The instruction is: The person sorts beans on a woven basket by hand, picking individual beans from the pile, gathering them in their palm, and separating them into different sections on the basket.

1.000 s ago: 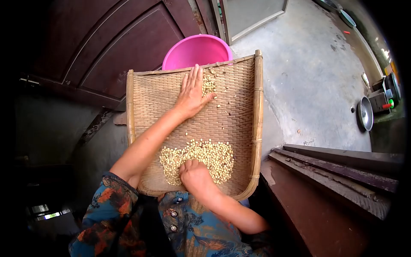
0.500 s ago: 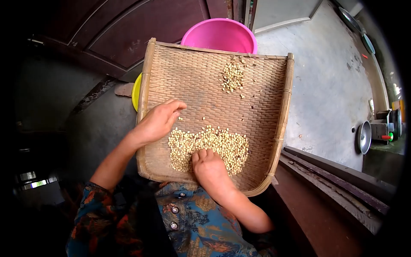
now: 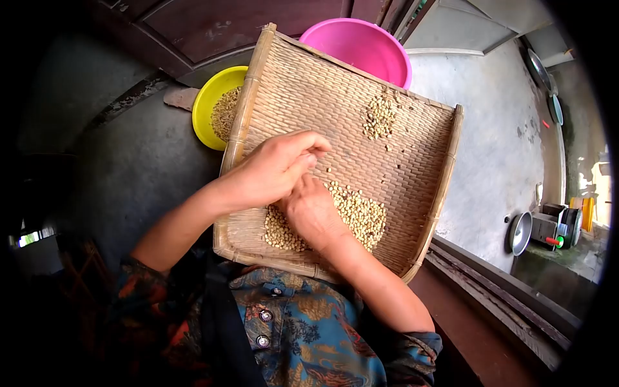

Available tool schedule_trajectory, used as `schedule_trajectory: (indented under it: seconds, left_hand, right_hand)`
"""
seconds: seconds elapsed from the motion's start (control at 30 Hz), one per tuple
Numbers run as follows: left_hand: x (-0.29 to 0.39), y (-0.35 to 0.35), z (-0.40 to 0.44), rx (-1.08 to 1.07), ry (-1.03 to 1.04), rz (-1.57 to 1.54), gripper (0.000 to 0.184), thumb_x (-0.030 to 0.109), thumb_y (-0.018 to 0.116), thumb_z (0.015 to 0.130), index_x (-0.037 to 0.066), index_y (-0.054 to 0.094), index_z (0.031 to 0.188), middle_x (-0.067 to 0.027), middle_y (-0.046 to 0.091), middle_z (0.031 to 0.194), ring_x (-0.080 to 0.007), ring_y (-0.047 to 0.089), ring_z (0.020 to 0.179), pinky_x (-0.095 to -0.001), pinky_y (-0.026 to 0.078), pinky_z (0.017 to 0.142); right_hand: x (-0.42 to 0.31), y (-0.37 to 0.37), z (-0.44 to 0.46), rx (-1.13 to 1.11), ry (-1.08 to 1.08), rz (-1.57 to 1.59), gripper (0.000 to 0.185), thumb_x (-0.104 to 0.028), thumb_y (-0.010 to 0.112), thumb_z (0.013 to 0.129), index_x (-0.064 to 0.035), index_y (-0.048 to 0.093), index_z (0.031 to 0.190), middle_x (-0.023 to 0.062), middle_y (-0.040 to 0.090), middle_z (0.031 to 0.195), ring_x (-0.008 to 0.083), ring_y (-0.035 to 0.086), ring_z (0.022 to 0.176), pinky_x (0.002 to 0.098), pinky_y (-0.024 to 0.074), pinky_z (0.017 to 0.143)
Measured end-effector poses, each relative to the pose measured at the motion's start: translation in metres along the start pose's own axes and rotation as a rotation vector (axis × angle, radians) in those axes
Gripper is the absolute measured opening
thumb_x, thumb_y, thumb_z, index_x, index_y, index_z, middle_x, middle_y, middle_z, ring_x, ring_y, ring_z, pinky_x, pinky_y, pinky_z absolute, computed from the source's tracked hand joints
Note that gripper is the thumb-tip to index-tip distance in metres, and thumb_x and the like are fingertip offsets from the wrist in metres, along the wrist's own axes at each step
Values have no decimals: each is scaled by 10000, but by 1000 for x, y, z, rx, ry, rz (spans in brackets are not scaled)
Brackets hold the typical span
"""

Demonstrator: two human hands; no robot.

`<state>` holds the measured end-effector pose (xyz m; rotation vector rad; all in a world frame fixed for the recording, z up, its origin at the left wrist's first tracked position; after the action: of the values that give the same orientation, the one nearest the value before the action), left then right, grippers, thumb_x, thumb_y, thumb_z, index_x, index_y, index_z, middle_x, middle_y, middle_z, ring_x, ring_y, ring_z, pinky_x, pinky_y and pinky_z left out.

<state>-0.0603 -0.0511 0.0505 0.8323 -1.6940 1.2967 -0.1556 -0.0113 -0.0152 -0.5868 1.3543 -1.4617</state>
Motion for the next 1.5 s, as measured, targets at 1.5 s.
schedule_trajectory:
  seconds: [1.5]
  left_hand:
    - [-9, 93, -3, -239, -365, -1885, 590, 326, 336, 1035, -76, 294, 1466, -245, 323, 1527, -349, 298, 1436, -435, 255, 1192]
  right_hand:
    - [33, -99, -82, 572, 616, 408, 288, 26, 761, 783, -38, 647, 1040, 86, 648, 937, 189, 636, 781, 301, 524, 664]
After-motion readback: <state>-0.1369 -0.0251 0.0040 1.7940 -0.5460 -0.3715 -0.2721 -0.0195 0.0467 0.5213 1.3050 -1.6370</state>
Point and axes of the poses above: each hand's wrist, its own z-axis towards the middle knuckle, its own y-axis out of the palm, x = y × z, the point moved 5 cm from there along z, towards the middle knuckle
